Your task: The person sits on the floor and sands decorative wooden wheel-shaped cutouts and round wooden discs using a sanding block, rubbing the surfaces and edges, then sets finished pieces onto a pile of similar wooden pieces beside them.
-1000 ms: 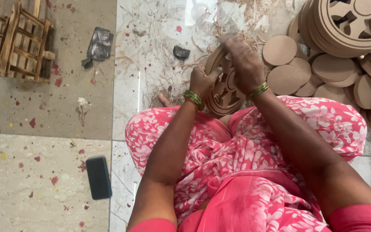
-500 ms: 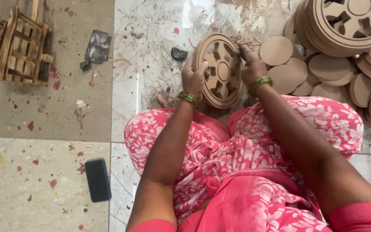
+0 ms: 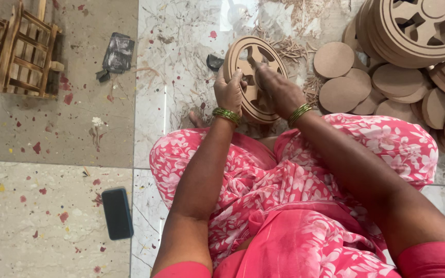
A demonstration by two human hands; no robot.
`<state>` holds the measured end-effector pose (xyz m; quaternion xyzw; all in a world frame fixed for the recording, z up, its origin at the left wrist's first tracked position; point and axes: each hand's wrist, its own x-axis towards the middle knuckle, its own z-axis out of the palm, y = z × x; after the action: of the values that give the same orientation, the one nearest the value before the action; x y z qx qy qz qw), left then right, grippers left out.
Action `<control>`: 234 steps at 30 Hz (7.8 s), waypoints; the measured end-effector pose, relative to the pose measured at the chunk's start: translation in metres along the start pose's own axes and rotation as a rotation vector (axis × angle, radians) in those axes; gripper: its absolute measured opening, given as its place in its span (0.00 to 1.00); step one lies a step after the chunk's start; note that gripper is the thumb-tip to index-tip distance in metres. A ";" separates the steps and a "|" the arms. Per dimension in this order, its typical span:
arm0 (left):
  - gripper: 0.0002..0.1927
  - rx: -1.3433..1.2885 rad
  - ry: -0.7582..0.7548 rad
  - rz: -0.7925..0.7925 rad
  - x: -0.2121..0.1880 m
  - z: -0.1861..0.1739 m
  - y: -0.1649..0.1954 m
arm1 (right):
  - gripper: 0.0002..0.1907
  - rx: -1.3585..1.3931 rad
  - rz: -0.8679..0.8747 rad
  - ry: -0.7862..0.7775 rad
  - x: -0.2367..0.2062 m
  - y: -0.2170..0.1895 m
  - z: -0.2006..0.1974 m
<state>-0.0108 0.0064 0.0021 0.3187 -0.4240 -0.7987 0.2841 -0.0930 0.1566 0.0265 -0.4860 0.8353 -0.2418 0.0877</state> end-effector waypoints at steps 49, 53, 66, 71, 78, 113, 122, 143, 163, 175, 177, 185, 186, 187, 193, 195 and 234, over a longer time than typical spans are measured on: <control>0.16 0.019 0.054 -0.040 0.003 -0.007 -0.002 | 0.46 -0.126 0.321 -0.312 0.003 -0.027 -0.024; 0.16 0.056 0.047 -0.014 0.002 -0.005 -0.002 | 0.42 -0.146 0.392 -0.409 -0.001 -0.033 -0.029; 0.16 0.031 0.041 -0.022 0.002 -0.004 0.000 | 0.45 -0.093 0.353 -0.334 -0.007 -0.010 -0.006; 0.15 0.033 0.064 -0.054 0.001 -0.007 -0.002 | 0.45 -0.245 -0.016 -0.078 -0.015 -0.018 0.004; 0.16 0.028 0.050 -0.025 0.004 -0.006 -0.004 | 0.49 -0.137 0.369 -0.324 0.001 -0.012 -0.019; 0.15 0.062 0.070 -0.045 0.001 -0.006 0.001 | 0.46 -0.163 0.112 -0.153 -0.005 -0.016 -0.007; 0.16 0.030 0.033 -0.031 0.001 -0.004 0.000 | 0.42 -0.134 0.119 -0.223 -0.013 -0.017 -0.005; 0.15 0.034 0.047 -0.036 0.001 -0.006 0.001 | 0.45 -0.185 0.372 -0.339 0.006 -0.014 -0.025; 0.21 0.724 -0.329 0.577 -0.025 0.012 0.036 | 0.33 0.805 0.675 0.819 -0.009 0.103 -0.025; 0.37 1.034 -0.461 0.812 -0.056 0.036 0.055 | 0.31 0.708 0.136 0.281 -0.018 0.046 0.012; 0.45 0.644 -0.492 0.597 -0.052 0.035 0.045 | 0.31 0.475 0.303 0.147 -0.024 0.024 0.013; 0.57 0.070 -0.346 0.140 -0.033 0.019 0.030 | 0.40 0.042 0.293 -0.052 -0.016 -0.004 0.000; 0.57 0.060 -0.351 0.134 -0.032 0.018 0.031 | 0.44 0.026 0.357 -0.102 -0.013 -0.002 -0.001; 0.57 0.050 -0.355 0.128 -0.032 0.017 0.032 | 0.48 0.009 0.421 -0.153 -0.011 0.000 -0.001; 0.57 0.016 -0.306 0.017 -0.020 0.014 0.038 | 0.34 0.072 -0.119 0.209 -0.023 -0.002 0.011; 0.56 -0.028 -0.263 -0.028 -0.019 0.012 0.039 | 0.26 0.116 0.079 0.072 -0.020 -0.002 0.016; 0.56 -0.008 -0.236 0.006 -0.018 0.010 0.031 | 0.30 0.179 -0.063 0.126 -0.023 -0.003 0.003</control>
<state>-0.0017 0.0096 0.0381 0.2199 -0.4525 -0.8314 0.2359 -0.0781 0.1740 0.0235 -0.4860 0.7986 -0.3479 0.0704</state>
